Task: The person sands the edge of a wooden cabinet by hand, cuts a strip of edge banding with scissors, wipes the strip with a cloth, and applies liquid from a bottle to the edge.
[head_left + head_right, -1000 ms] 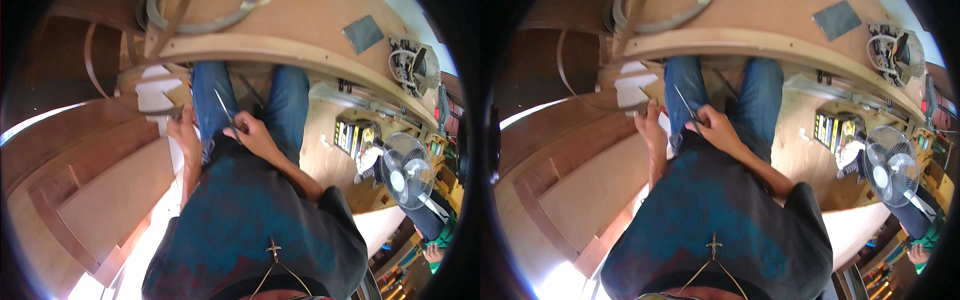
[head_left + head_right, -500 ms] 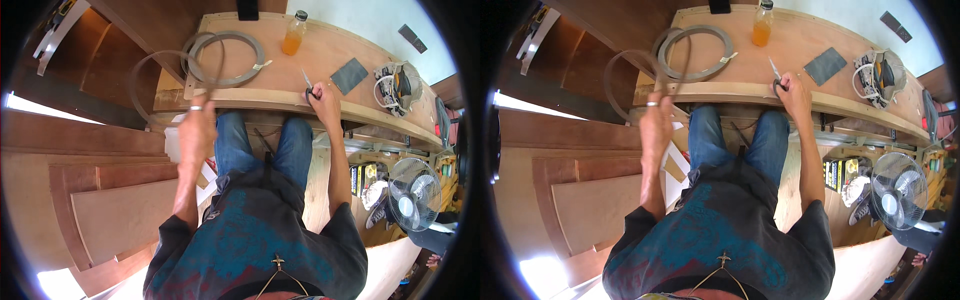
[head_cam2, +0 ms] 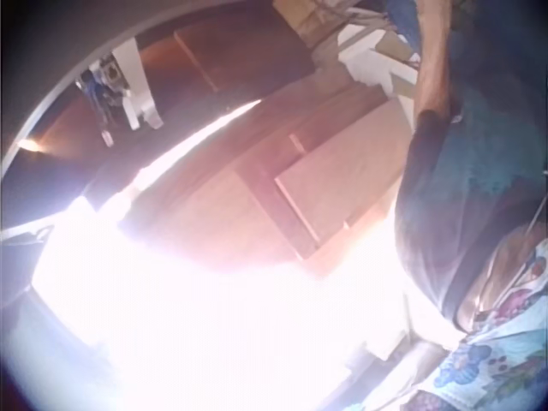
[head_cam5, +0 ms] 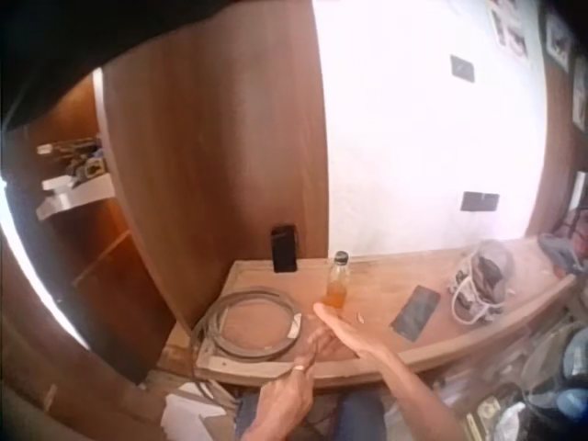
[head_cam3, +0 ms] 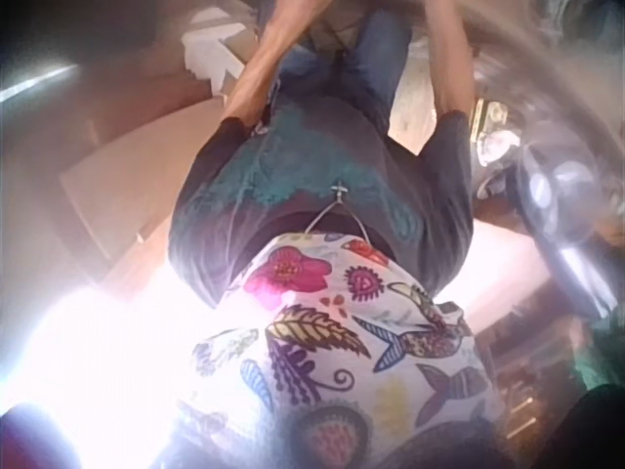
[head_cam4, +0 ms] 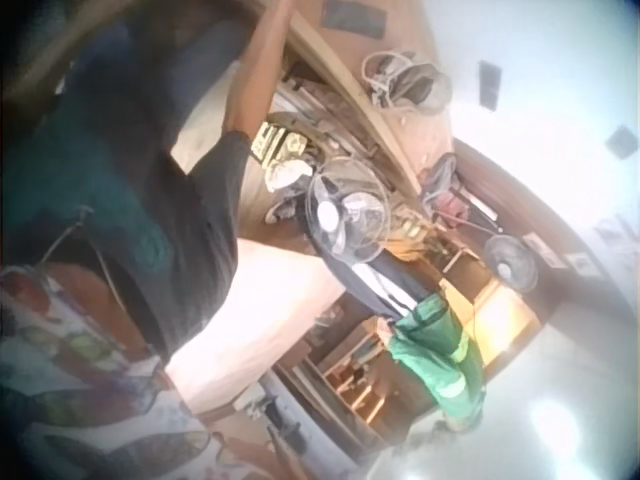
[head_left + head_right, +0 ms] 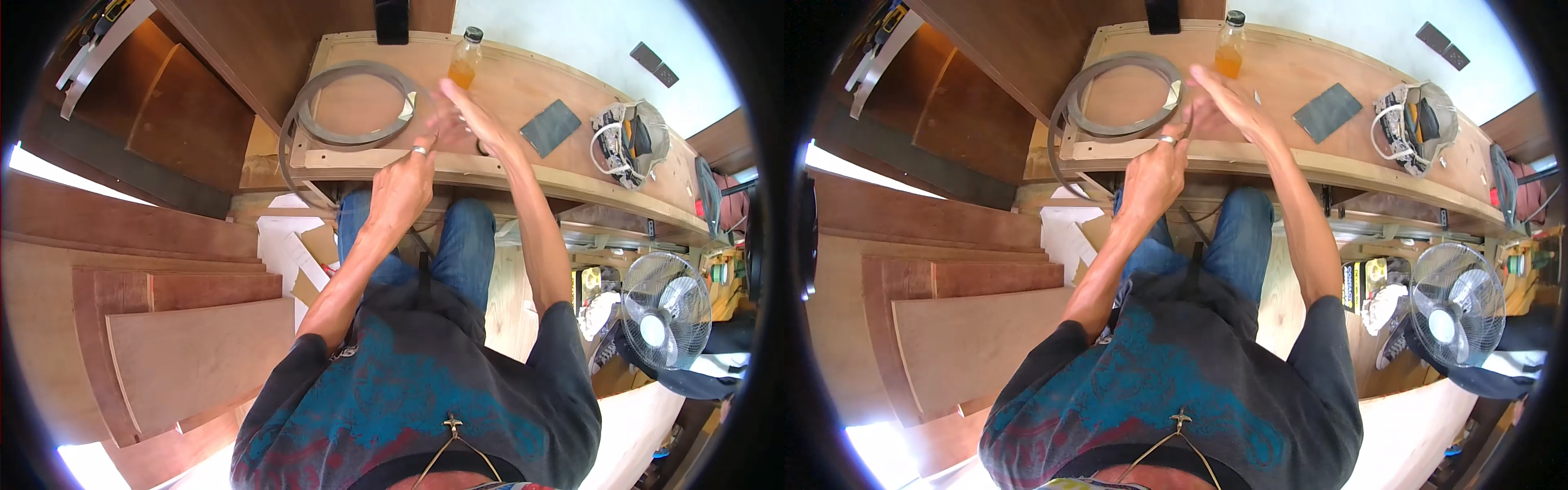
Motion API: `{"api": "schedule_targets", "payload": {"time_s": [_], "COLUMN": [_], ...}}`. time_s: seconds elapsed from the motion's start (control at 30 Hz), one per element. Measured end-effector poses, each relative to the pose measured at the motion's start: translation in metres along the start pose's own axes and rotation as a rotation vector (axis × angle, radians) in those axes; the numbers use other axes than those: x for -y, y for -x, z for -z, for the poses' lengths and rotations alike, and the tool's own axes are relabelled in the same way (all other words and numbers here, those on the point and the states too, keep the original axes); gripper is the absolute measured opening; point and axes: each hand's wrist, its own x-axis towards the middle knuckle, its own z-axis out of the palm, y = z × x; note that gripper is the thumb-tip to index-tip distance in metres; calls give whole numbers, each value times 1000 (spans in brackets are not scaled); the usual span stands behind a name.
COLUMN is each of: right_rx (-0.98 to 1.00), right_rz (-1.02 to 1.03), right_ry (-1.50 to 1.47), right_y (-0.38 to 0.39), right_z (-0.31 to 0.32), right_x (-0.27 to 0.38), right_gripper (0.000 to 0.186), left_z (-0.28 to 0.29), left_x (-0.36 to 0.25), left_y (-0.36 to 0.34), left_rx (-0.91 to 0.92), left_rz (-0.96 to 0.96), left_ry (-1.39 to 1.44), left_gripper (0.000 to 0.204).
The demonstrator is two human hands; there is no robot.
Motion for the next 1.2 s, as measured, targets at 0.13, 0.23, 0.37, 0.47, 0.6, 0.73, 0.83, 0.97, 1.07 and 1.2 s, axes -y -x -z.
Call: {"api": "schedule_targets", "payload": {"time_s": [0.13,0.23,0.37,0.47,0.6,0.73,0.83,0.97,1.07,1.2], "right_rx": [114,-21,-170,-330,-259,-294,-297,-317,-329,-432], "right_rz": [59,132,125,286,262,318,236,233,365,411], "right_ry": [93,278,559,978,912,954,940,1023,1087,1255], "right_y": [-52,-86,-119,-153,-155,-175,-182,-200,-212,-242], "right_z": [-19,-22,-22,-22,-40,-32,-34,-38,-40,-28], "right_x": [-3,-5,-23,-52,-40,-58,-53,-50,-50,-77], "right_gripper": [41,35,30,30,28,26,28,27,31,33], "left_z": [-12,0,39,50,53,52,52,51,51,42], "left_x": [11,29,73,128,176,181,185,184,179,175], "left_y": [-8,-11,-15,-16,-25,-47,-54,-56,-55,-58], "left_rx": [-16,-244,-541,-633,-539,-511,-518,-499,-518,-550], "left_rz": [-12,-115,-28,109,212,210,278,308,343,273], "left_ry": [-29,-42,-257,-290,-165,-116,-54,-95,-137,-245], "left_gripper": [34,40,36,41,39,36,35,37,38,34]}}
